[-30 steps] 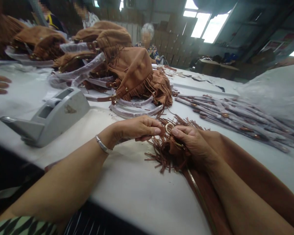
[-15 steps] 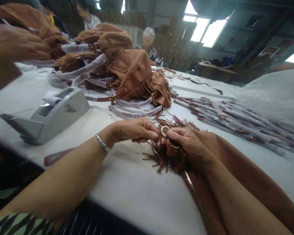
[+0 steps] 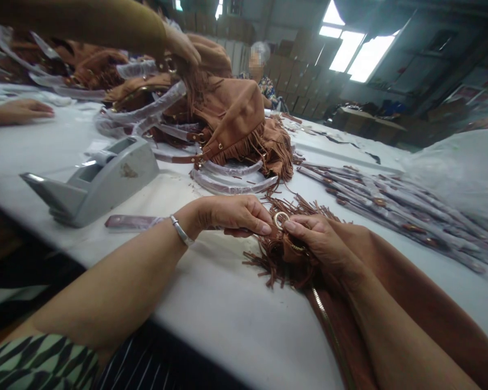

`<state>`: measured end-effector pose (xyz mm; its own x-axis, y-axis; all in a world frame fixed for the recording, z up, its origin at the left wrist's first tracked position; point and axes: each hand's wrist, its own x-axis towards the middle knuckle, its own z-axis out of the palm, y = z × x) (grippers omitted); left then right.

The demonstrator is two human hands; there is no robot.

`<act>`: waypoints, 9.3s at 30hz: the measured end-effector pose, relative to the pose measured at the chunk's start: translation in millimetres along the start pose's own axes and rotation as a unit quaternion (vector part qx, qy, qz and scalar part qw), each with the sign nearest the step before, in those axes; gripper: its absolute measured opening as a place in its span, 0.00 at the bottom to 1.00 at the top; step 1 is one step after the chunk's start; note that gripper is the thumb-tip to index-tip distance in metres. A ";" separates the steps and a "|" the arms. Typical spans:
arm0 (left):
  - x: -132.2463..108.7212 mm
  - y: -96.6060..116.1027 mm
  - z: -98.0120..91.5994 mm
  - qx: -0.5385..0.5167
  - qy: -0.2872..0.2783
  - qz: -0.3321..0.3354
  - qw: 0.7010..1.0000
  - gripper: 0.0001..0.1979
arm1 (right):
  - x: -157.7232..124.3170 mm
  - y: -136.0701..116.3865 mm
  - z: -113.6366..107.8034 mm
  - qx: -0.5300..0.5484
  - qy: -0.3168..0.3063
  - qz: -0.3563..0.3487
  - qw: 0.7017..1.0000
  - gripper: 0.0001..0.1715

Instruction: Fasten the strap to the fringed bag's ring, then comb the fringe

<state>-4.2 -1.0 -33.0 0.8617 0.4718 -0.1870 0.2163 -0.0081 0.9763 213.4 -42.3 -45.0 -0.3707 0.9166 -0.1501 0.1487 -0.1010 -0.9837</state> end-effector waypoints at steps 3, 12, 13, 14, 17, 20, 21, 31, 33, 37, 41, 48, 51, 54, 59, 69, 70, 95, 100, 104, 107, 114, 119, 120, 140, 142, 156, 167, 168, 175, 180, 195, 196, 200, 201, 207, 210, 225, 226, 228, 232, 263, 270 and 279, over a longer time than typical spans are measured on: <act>1.9 -0.4 1.1 -0.002 0.001 0.003 1.000 0.14 | 0.0 0.0 0.5 0.004 -0.002 0.003 1.000 0.18; -0.4 -1.9 -2.1 0.009 0.020 0.003 1.000 0.14 | -1.5 -2.0 -0.4 -0.004 0.001 0.003 1.000 0.20; -0.3 -2.2 -2.1 0.009 0.019 0.004 1.000 0.14 | -1.5 -1.5 -1.0 -0.008 0.001 0.004 1.000 0.20; -0.2 -2.2 -2.0 0.007 0.018 0.006 1.000 0.14 | -1.4 -1.0 -1.5 -0.011 0.001 0.005 1.000 0.20; 0.5 -1.4 -0.8 0.002 0.010 0.012 1.000 0.14 | -1.2 0.5 -2.5 -0.015 0.001 0.007 1.000 0.20; 1.4 -0.8 0.6 -0.004 0.003 0.019 1.000 0.13 | -0.9 2.2 -3.0 -0.011 -0.003 0.004 1.000 0.20; 1.8 -1.0 0.9 -0.007 0.001 0.022 1.000 0.12 | -0.8 2.8 -3.1 -0.007 -0.003 0.004 1.000 0.19; 2.4 2.1 1.5 -0.021 0.065 0.054 0.996 0.15 | -0.8 5.8 -3.9 0.015 0.033 0.009 0.999 0.18; 1.9 3.6 2.0 -0.016 0.076 0.048 0.996 0.15 | -0.6 5.9 -3.9 0.011 0.034 0.007 0.999 0.19; 3.4 3.1 3.2 -0.001 0.045 0.050 0.998 0.12 | 0.3 6.0 -3.6 0.015 0.039 0.006 0.999 0.20; 4.7 2.2 4.6 -0.003 0.045 0.057 0.997 0.12 | 0.1 4.8 -3.3 0.010 0.044 0.002 0.999 0.21; 7.7 -0.7 8.2 -0.027 0.066 0.062 0.996 0.14 | 1.6 6.3 -5.6 -0.008 0.049 -0.010 0.999 0.21; 9.5 0.0 9.9 -0.020 0.067 0.059 0.996 0.14 | 2.9 8.1 -5.7 -0.013 0.057 -0.013 0.998 0.22; 10.7 1.9 10.2 -0.009 0.091 0.061 0.994 0.14 | 3.4 8.8 -5.0 -0.022 0.065 -0.016 0.997 0.22; 16.5 -1.7 8.3 0.002 0.131 0.074 0.989 0.14 | 3.2 9.3 -5.8 -0.009 0.067 -0.024 0.997 0.21; 21.6 -6.4 12.8 -0.024 0.152 0.072 0.985 0.17 | 2.6 12.0 -7.8 -0.021 0.065 -0.020 0.997 0.21; 20.6 -5.8 12.2 -0.023 0.157 0.070 0.985 0.17 | 2.6 12.3 -7.7 -0.017 0.063 -0.019 0.998 0.21; 18.6 4.7 18.9 -0.078 0.215 0.017 0.973 0.06 | 3.5 7.1 -2.4 -0.148 0.098 -0.091 0.980 0.23; 23.0 -5.9 15.9 -0.096 0.188 0.049 0.976 0.07 | 4.0 4.8 -5.1 -0.149 0.052 -0.065 0.985 0.22; 23.2 -5.5 16.2 -0.098 0.188 0.041 0.976 0.07 | 3.9 5.3 -4.7 -0.142 0.043 -0.061 0.987 0.23; 22.7 -2.4 18.1 -0.107 0.203 0.035 0.973 0.07 | 3.2 6.7 -4.2 -0.166 0.059 -0.083 0.981 0.23; 25.4 -10.6 14.8 -0.034 0.196 0.022 0.980 0.07 | 1.2 6.6 -3.6 -0.210 0.023 -0.109 0.971 0.20; 22.7 -5.6 14.9 -0.016 0.178 -0.004 0.984 0.07 | 0.6 6.7 -2.4 -0.222 0.022 -0.111 0.968 0.21; 21.8 -4.0 15.2 -0.012 0.174 -0.011 0.985 0.06 | 0.8 6.9 -2.6 -0.225 0.016 -0.111 0.968 0.21; 22.1 -5.2 20.2 -0.078 0.225 -0.021 0.971 0.09 | 3.1 12.1 -3.1 -0.200 0.051 -0.131 0.970 0.20; 21.6 -4.7 19.9 -0.073 0.219 -0.018 0.973 0.10 | 3.6 12.1 -4.4 -0.203 0.048 -0.131 0.969 0.20; 23.9 -5.1 22.2 -0.066 0.297 0.045 0.952 0.12 | 6.8 14.2 7.8 -0.220 -0.025 -0.138 0.965 0.20; 7.0 -0.7 7.9 0.059 0.145 0.017 0.987 0.11 | 2.0 19.1 2.2 -0.134 0.106 -0.144 0.975 0.20; 6.4 0.2 8.2 0.066 0.114 0.011 0.991 0.10 | 2.1 18.3 2.4 -0.142 0.104 -0.147 0.973 0.20; 6.0 0.1 7.2 0.086 0.077 0.004 0.993 0.12 | 2.0 13.9 1.2 -0.144 0.066 -0.124 0.979 0.21; 2.2 2.1 5.7 0.075 0.049 -0.003 0.996 0.13 | 1.7 13.6 0.2 -0.127 0.076 -0.113 0.982 0.20; 11.3 4.8 15.3 0.006 0.144 0.000 0.990 0.09 | -1.1 9.1 -1.8 -0.135 0.050 -0.099 0.985 0.23; 10.4 4.8 14.6 0.004 0.145 -0.002 0.989 0.09 | -1.0 9.4 -1.9 -0.131 0.051 -0.098 0.985 0.23; 8.5 3.6 12.4 0.004 0.141 -0.005 0.990 0.10 | -0.6 10.1 -2.1 -0.122 0.058 -0.074 0.988 0.23; 8.6 3.2 12.4 0.004 0.140 -0.003 0.990 0.11 | -0.7 9.8 -2.1 -0.121 0.058 -0.071 0.988 0.23; 12.1 2.1 15.1 -0.007 0.144 0.011 0.990 0.10 | -0.4 8.6 -1.8 -0.123 0.047 -0.077 0.988 0.23; 13.5 1.0 15.8 -0.009 0.159 0.015 0.987 0.11 | 0.8 11.7 -2.0 -0.116 0.050 -0.079 0.989 0.23; 13.5 -0.6 12.3 -0.032 0.148 0.014 0.988 0.11 | 2.1 5.8 6.1 -0.123 0.071 -0.067 0.988 0.20; 13.6 -0.5 12.7 -0.030 0.148 0.013 0.989 0.11 | 1.8 6.0 7.6 -0.135 0.065 -0.069 0.986 0.20; 14.0 -1.4 13.1 -0.022 0.150 0.012 0.988 0.12 | 0.8 6.7 10.6 -0.183 0.063 -0.084 0.977 0.19; 15.8 -5.0 12.2 -0.012 0.163 0.020 0.986 0.13 | -1.2 7.5 14.7 -0.298 0.107 -0.126 0.940 0.15; 27.6 -7.2 18.6 -0.017 0.219 0.038 0.975 0.19 | -0.8 -1.3 21.8 -0.012 0.070 0.013 0.997 0.17; 23.1 -7.5 15.1 -0.002 0.203 0.048 0.978 0.19 | -2.4 0.0 26.7 0.005 0.103 -0.009 0.995 0.14; 8.7 3.4 13.2 0.036 0.110 0.016 0.993 0.17 | -4.4 -5.1 10.6 -0.019 0.066 -0.005 0.998 0.20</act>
<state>10.1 -8.6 -32.8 0.7489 0.6517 -0.1206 0.2303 -0.0851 0.9694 204.6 -50.0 -40.4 -0.2486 0.9608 -0.1231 0.1803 -0.0790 -0.9804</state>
